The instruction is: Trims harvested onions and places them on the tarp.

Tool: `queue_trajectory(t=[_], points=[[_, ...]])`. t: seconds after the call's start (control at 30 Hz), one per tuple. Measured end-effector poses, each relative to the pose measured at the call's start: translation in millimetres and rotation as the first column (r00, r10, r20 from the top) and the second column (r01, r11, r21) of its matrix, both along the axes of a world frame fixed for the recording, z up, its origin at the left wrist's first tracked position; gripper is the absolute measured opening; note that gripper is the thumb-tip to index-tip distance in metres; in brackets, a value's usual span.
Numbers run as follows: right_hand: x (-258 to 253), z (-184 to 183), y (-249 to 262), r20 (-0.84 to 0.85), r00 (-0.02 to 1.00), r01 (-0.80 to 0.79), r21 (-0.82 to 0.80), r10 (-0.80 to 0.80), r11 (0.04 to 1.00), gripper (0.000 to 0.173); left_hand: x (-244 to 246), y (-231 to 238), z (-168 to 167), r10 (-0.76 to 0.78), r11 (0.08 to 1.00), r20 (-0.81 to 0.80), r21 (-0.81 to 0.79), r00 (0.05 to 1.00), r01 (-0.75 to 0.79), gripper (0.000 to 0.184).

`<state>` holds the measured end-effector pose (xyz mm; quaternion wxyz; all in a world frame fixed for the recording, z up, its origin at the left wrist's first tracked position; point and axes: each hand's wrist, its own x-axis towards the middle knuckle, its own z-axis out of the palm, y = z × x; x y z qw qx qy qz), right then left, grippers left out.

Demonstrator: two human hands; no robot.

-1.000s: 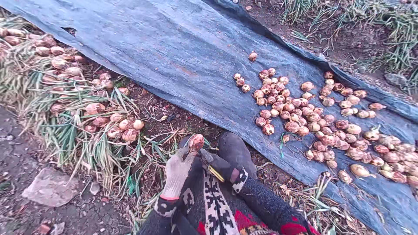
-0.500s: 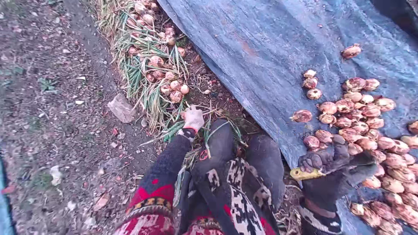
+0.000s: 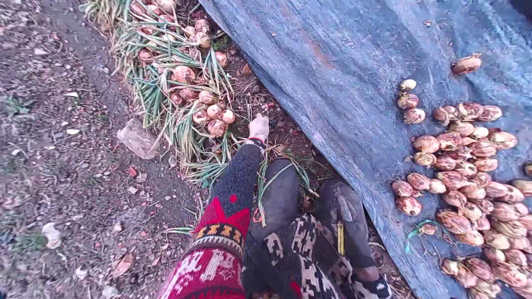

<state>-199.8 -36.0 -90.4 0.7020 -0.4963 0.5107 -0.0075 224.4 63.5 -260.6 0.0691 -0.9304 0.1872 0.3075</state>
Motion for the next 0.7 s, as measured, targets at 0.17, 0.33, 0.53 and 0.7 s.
queue_trajectory(t=[0.17, 0.33, 0.53, 0.7], points=[[33.3, 0.6, -6.2, -0.027, 0.987, -0.159, 0.078, 0.161, 0.984, 0.044, -24.4, 31.0, 23.4, 0.358, 0.821, -0.28, -0.36, 0.891, -0.443, 0.043], [59.6, -4.0, 17.4, 0.109, 0.983, -0.174, 0.305, 0.147, 0.936, 0.052, -91.5, 58.8, 121.4, 0.216, -0.016, -0.82, -0.545, 0.53, -0.838, 0.036], [71.2, -16.2, 42.4, 0.325, 0.946, -0.159, 0.523, -0.023, 0.838, 0.054, -213.4, 73.7, 198.3, 0.121, 0.342, -0.705, -0.632, 0.699, -0.696, 0.044], [54.9, -6.5, 68.7, 0.298, 0.953, -0.136, 0.575, -0.051, 0.807, 0.042, -240.6, 96.2, 205.9, 0.16, 0.513, -0.538, -0.671, 0.828, -0.535, 0.025]])
